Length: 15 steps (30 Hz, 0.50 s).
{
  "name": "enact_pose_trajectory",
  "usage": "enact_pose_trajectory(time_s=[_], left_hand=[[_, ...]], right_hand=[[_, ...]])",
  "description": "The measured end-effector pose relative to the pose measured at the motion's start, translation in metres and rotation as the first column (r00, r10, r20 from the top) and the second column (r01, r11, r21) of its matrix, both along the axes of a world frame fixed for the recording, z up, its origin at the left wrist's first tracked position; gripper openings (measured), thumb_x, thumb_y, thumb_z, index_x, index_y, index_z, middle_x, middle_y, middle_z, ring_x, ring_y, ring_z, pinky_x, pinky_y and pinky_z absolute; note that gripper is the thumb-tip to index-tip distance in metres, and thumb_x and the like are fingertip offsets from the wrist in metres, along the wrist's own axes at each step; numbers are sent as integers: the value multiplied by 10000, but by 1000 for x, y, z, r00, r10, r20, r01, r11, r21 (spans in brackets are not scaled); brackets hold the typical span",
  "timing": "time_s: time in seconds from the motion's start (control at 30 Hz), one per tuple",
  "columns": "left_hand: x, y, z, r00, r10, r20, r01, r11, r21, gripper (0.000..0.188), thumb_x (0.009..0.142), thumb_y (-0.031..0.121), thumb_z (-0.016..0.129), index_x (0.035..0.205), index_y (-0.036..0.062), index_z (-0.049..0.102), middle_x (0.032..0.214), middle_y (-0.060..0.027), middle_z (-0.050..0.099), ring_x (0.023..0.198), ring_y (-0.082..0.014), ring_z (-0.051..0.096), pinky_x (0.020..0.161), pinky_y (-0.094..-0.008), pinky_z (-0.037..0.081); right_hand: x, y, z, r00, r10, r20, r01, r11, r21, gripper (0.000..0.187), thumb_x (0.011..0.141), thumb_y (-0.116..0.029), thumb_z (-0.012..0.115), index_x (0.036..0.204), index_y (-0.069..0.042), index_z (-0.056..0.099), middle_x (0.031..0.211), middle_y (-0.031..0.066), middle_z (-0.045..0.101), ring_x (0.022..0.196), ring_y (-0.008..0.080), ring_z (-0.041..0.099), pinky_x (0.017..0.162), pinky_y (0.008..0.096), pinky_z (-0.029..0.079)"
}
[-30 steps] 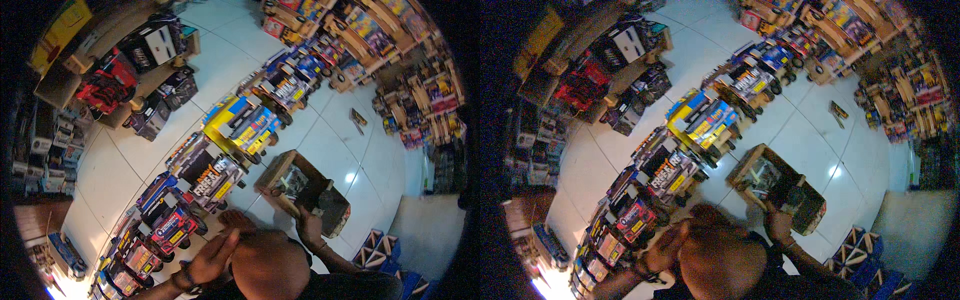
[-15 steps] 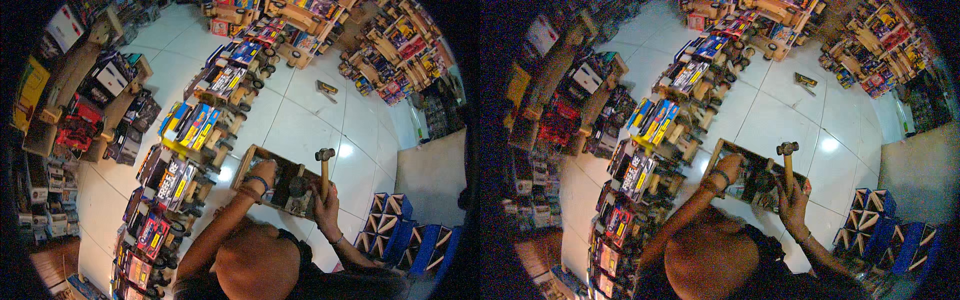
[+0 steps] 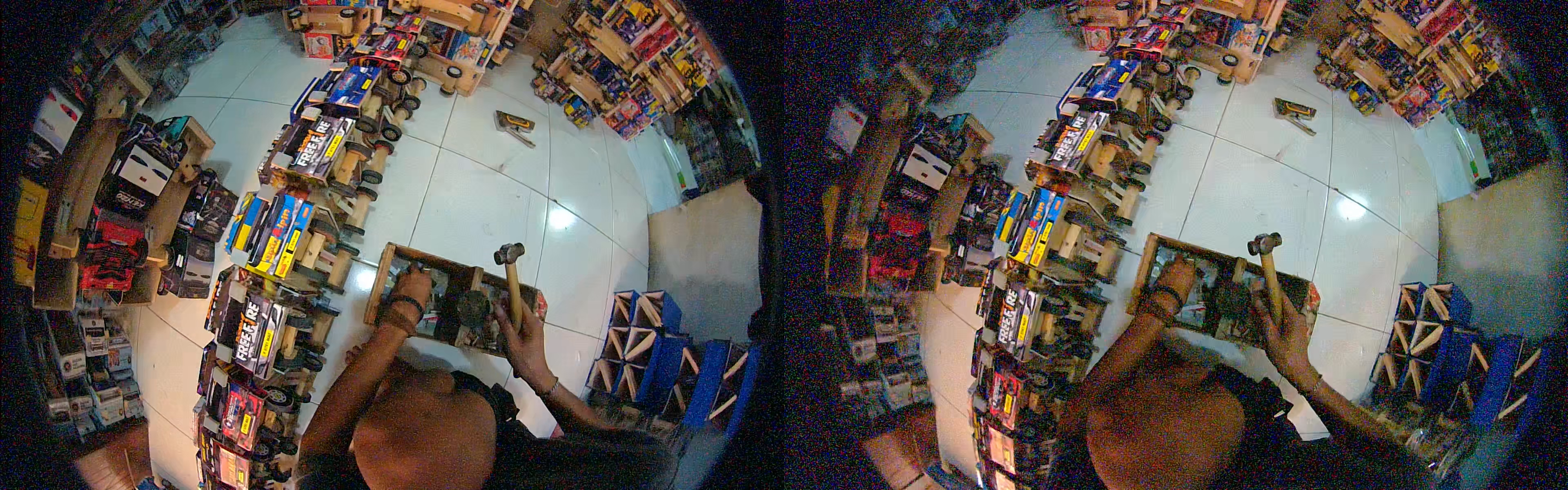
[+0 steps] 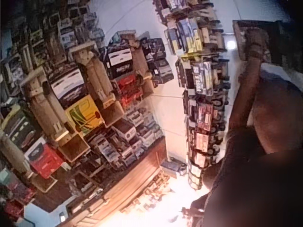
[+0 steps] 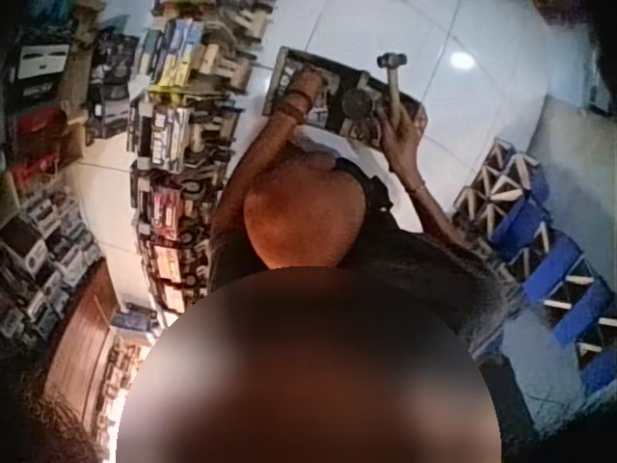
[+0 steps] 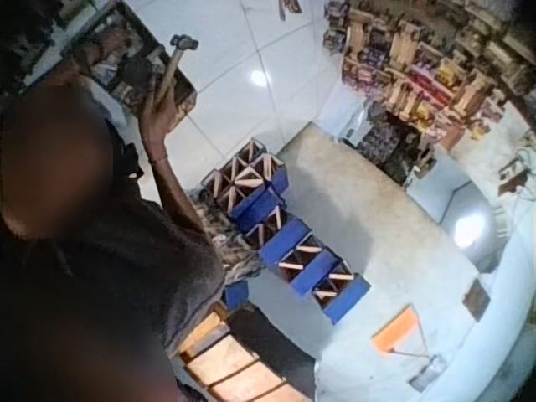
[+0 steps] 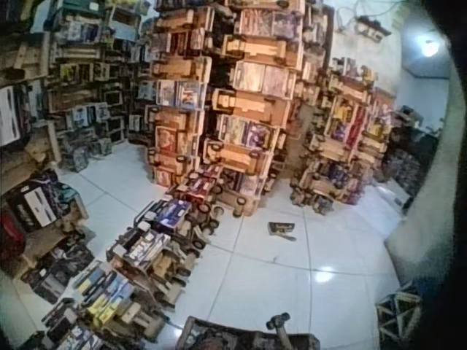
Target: The person sits on the floor and uses a hammer to drive small wooden pegs into the tops of several toy truck boxes arranged in a row. They repeatedly pick up pegs from a nearby box and tap them into place on each truck.
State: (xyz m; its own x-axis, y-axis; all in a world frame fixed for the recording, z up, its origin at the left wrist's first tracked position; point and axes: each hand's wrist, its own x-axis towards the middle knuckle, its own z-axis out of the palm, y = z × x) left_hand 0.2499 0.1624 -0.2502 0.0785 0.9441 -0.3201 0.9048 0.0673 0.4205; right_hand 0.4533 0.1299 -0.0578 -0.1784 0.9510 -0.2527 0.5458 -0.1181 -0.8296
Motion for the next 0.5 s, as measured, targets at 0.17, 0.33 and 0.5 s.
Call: enact_pose_trajectory(time_s=[0.17, 0.33, 0.5], left_hand=[[0, -1, 3, 997, 50, -55, -47, 997, 65, 200, 867, 86, 560, 912, 24, 745, 958, -230, 706, 920, -364, 710, 734, -452, 590], [-5, -7, 7, 996, 72, -62, -73, 997, -14, 181, 859, 70, 574, 904, 18, 742, 961, -236, 704, 922, -373, 708, 757, -465, 590], [-17, -22, 35, 993, 117, 29, -119, 991, 61, 175, 882, 171, 621, 934, 23, 701, 933, -217, 697, 876, -377, 697, 787, -476, 576]], right_hand=[[-2, 2, -2, 996, 42, 84, -44, 999, 26, 282, 995, -217, 611, 1121, 35, 590, 843, 46, 624, 786, 99, 556, 674, 273, 459], [-1, -1, -2, 1000, 13, 20, -13, 1000, -1, 270, 998, -203, 605, 1125, 35, 591, 870, 56, 640, 804, 107, 578, 709, 271, 478], [3, 1, -5, 997, 70, 43, -76, 987, 139, 274, 989, -177, 594, 1164, 33, 582, 925, 83, 659, 851, 147, 607, 781, 298, 500]])
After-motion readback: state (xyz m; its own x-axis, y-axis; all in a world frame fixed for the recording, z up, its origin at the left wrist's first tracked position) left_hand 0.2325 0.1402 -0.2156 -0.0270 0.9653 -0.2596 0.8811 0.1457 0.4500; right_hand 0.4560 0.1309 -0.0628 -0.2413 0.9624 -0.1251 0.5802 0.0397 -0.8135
